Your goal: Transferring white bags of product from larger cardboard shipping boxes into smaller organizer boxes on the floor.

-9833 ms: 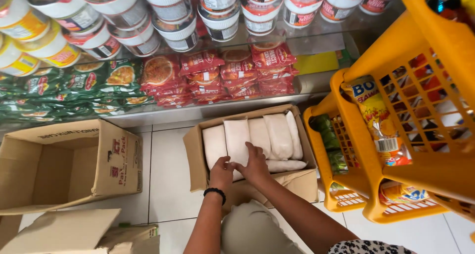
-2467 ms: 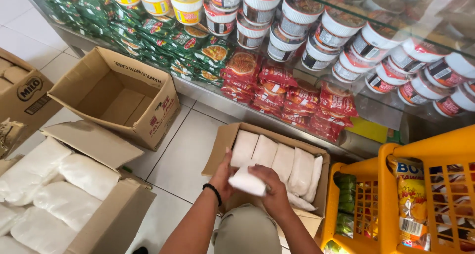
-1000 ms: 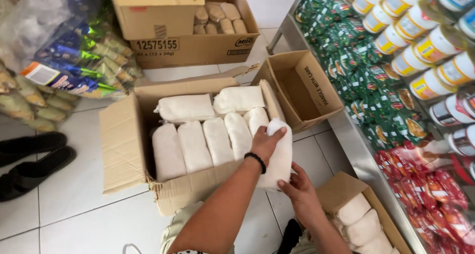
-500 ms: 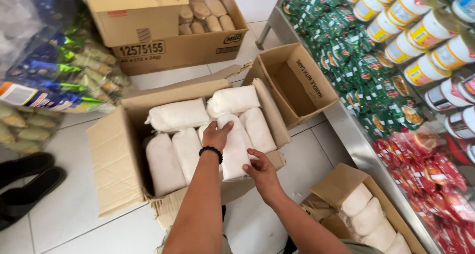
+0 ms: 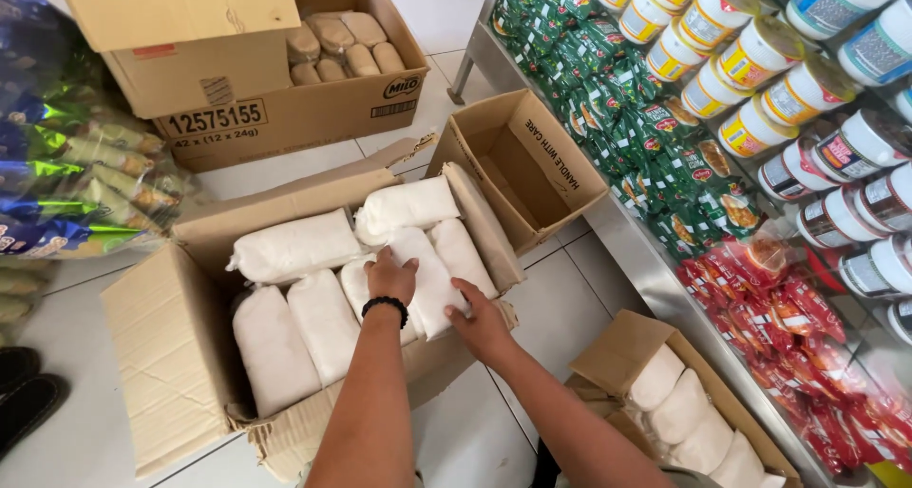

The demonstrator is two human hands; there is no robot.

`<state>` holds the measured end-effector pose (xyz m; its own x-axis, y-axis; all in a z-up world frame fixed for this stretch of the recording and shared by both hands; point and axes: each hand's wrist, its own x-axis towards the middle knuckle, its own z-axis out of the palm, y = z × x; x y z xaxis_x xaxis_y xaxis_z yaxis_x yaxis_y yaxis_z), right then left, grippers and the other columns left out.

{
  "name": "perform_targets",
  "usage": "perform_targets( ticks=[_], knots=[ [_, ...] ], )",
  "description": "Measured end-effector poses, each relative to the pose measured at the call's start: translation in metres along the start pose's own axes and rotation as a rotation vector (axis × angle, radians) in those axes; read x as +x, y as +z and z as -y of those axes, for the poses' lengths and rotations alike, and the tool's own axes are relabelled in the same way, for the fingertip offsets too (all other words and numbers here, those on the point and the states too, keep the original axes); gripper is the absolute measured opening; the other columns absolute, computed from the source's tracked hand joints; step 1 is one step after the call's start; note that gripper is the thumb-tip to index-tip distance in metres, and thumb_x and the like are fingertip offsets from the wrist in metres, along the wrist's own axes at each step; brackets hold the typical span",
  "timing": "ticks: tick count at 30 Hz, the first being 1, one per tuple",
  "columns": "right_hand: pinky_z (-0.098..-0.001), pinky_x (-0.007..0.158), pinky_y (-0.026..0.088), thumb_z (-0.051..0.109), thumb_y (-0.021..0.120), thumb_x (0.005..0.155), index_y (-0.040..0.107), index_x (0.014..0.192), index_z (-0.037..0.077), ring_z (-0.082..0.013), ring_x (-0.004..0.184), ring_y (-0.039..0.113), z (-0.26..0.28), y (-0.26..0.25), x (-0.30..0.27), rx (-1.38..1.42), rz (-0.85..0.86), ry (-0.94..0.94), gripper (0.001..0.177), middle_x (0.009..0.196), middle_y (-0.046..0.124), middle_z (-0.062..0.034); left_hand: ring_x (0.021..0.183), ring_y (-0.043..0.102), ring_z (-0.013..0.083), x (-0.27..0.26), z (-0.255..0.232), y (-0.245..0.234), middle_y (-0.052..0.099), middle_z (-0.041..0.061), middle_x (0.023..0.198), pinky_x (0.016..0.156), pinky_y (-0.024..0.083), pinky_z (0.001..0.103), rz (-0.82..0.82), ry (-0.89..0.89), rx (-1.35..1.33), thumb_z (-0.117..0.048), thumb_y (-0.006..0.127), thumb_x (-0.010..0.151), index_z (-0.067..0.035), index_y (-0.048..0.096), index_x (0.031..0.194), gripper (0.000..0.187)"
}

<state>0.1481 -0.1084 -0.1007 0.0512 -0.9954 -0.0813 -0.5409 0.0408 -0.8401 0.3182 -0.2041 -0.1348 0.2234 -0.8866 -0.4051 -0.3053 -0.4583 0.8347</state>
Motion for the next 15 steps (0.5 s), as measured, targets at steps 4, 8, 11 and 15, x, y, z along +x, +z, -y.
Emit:
perform_targets(
  ticks=[4,8,11,15],
  knots=[
    [-0.036,0.091,0.055,0.018,0.076,0.086,0.042,0.15,0.014,-0.0249,0.113,0.062,0.03,-0.005,-0.009,-0.038,0.078,0.149,0.073,0.134,0.055,-0.0155,0.131,0.053,0.0394,0.01,0.009,-0.001,0.045,0.023,0.148,0.111,0.044,0.043,0.029,0.028,0.087,-0.029,0.079,0.085,-0.009,0.042,0.153,0.08],
    [-0.0396,0.095,0.052,0.021,0.08,0.087,0.043,0.151,0.013,-0.0287,0.112,0.062,0.024,0.001,-0.003,-0.1,0.041,0.103,0.075,0.128,0.061,-0.0208,0.128,0.058,0.035,0.011,0.012,0.0,0.053,0.02,0.146,0.106,0.05,0.04,0.017,0.09,-0.063,-0.022,0.08,0.084,-0.004,0.046,0.15,0.077],
    [-0.0394,0.093,0.054,0.025,0.078,0.087,0.042,0.153,0.017,-0.0288,0.106,0.064,0.035,-0.001,-0.004,-0.113,0.049,0.167,0.076,0.127,0.06,-0.0192,0.125,0.059,0.034,0.008,0.006,-0.003,0.052,0.019,0.146,0.104,0.051,0.04,0.007,0.07,-0.063,-0.017,0.08,0.081,-0.005,0.044,0.151,0.079],
    [-0.0395,0.092,0.053,0.035,0.076,0.088,0.042,0.154,0.022,-0.029,0.099,0.064,0.05,-0.008,-0.017,-0.249,0.07,0.168,0.076,0.122,0.063,-0.0165,0.127,0.059,0.034,0.008,0.013,-0.005,0.052,0.02,0.146,0.105,0.051,0.039,0.025,0.058,-0.043,-0.017,0.082,0.08,-0.002,0.042,0.151,0.082]
  ],
)
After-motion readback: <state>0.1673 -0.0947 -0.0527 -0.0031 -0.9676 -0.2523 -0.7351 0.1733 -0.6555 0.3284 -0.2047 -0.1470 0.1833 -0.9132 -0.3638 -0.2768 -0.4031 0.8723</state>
